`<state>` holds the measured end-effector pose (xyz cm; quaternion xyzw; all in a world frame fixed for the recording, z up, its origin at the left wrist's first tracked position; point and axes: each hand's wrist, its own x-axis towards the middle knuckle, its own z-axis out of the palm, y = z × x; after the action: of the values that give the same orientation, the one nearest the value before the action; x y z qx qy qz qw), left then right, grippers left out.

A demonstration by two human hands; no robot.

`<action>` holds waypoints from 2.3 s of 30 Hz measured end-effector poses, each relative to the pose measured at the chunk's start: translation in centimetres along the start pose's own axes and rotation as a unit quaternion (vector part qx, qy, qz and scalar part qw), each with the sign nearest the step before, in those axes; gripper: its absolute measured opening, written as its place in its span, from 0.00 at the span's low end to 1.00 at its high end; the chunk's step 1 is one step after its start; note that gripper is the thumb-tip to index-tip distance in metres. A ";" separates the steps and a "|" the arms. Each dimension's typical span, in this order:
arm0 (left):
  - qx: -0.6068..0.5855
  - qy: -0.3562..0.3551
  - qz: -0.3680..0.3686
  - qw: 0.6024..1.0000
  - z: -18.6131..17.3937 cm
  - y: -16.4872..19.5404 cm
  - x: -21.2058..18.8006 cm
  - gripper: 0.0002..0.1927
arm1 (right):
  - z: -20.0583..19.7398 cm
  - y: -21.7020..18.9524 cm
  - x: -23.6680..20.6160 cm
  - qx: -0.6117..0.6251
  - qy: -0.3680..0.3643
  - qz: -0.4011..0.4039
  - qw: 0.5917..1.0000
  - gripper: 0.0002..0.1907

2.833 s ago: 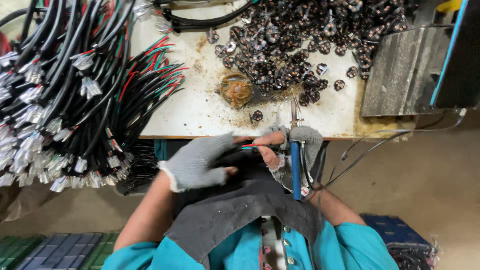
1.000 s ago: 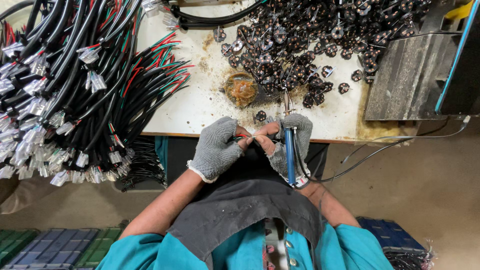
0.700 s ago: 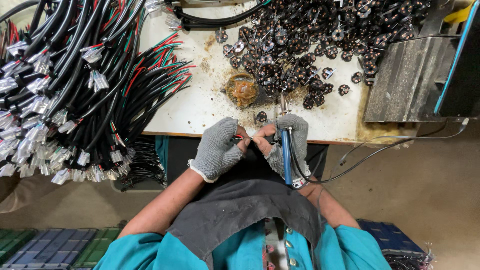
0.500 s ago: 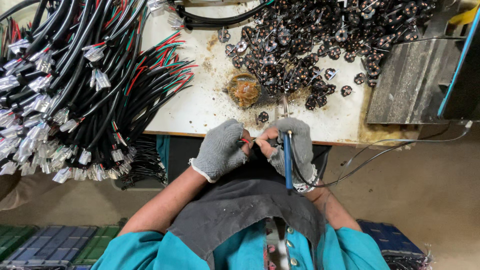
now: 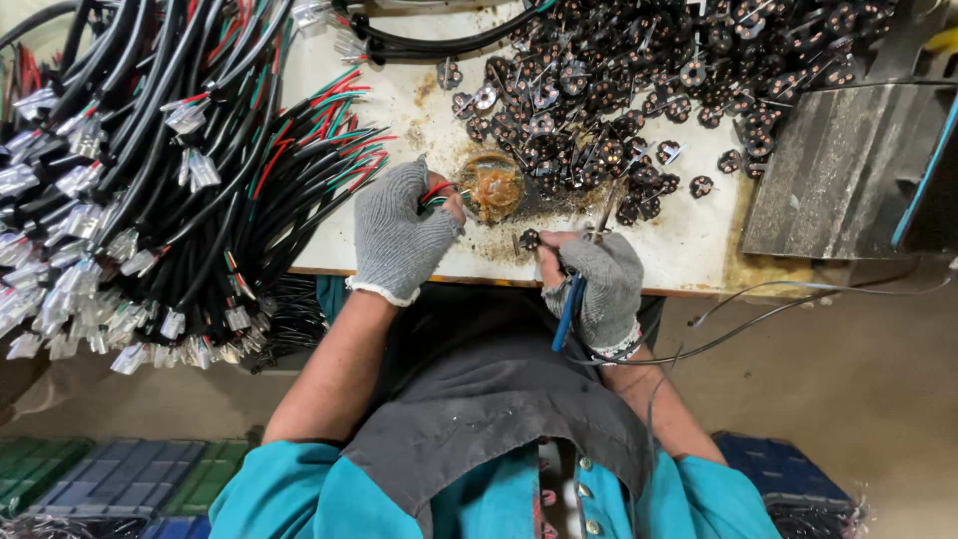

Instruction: The person solders red and green wires onto small black connector plugs at a workbench. They hold a plug in one hand and a soldering iron in the other, dip the wire ends into a flux container, apply the hot iron to the wire and terminal, and place finished plugs onto a large pile on the table.

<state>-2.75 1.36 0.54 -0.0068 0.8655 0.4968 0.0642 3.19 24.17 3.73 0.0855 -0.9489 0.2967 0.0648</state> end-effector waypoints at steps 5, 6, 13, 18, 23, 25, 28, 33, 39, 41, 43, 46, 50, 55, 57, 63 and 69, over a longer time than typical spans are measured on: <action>-0.011 -0.001 -0.026 1.000 -0.2 0.2 0.1 0.07 | -0.2 0.3 0.3 0.043 -0.004 -0.059 0.997 0.06; -0.009 0.000 -0.015 1.000 -0.2 0.2 0.2 0.07 | -0.4 0.2 0.4 0.026 -0.028 -0.051 0.998 0.05; 0.001 0.007 0.012 1.000 -0.2 -0.2 0.1 0.07 | -0.6 -0.4 0.8 -0.009 -0.058 -0.040 0.997 0.09; -0.008 0.017 0.005 1.000 -0.2 0.0 -0.2 0.07 | -0.2 -0.4 0.6 -0.005 -0.049 -0.080 0.996 0.11; -0.060 -0.021 0.034 0.997 -0.8 0.9 -2.8 0.05 | 0.2 -0.6 0.0 0.003 -0.035 -0.100 0.994 0.12; -0.088 -0.102 0.054 0.989 -0.6 1.2 -3.9 0.05 | 0.2 -0.4 -0.2 0.016 -0.040 -0.103 0.994 0.13; 0.037 -0.114 0.104 0.987 1.1 1.5 -4.4 0.05 | -0.4 0.0 -0.7 0.081 -0.036 -0.040 0.995 0.23; 0.109 -0.142 0.093 0.979 2.3 1.5 -4.3 0.07 | -1.9 1.5 -2.7 0.122 -0.065 -0.001 0.990 0.34; 0.139 -0.143 0.114 0.973 2.6 1.7 -4.3 0.07 | -0.9 3.1 -4.2 0.088 -0.017 -0.129 0.988 0.28; 0.141 -0.136 0.127 0.972 2.7 1.7 -4.4 0.07 | -0.7 3.5 -4.2 0.089 -0.002 -0.166 0.982 0.24; 0.137 -0.123 0.151 0.971 2.7 1.6 -4.5 0.08 | -0.5 3.8 -4.1 0.093 0.004 -0.190 0.977 0.20; 0.125 -0.100 0.176 0.971 2.7 1.5 -4.7 0.10 | -0.5 4.0 -4.0 0.107 0.006 -0.191 0.976 0.13; 0.163 -0.101 0.157 0.969 3.1 1.5 -4.7 0.10 | -0.3 4.3 -3.9 0.159 -0.002 -0.218 0.963 0.07; 0.155 -0.088 0.159 0.971 3.1 1.6 -4.7 0.10 | -0.3 4.4 -3.9 0.140 -0.009 -0.220 0.965 0.06; 0.158 -0.099 0.148 0.971 3.0 1.7 -4.7 0.10 | -0.6 4.2 -4.2 0.097 -0.035 -0.199 0.974 0.08; 0.168 -0.134 0.120 0.969 2.9 1.7 -4.5 0.11 | -0.4 4.4 -4.7 0.004 -0.101 -0.184 0.978 0.14; 0.171 -0.124 0.124 0.970 3.1 1.3 -4.6 0.11 | 1.1 5.0 -5.1 0.000 -0.242 -0.151 0.959 0.08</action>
<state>2.01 4.44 0.64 0.1730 0.9168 0.3429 0.1090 7.10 28.23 -0.84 0.2969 -0.9123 0.2541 -0.1227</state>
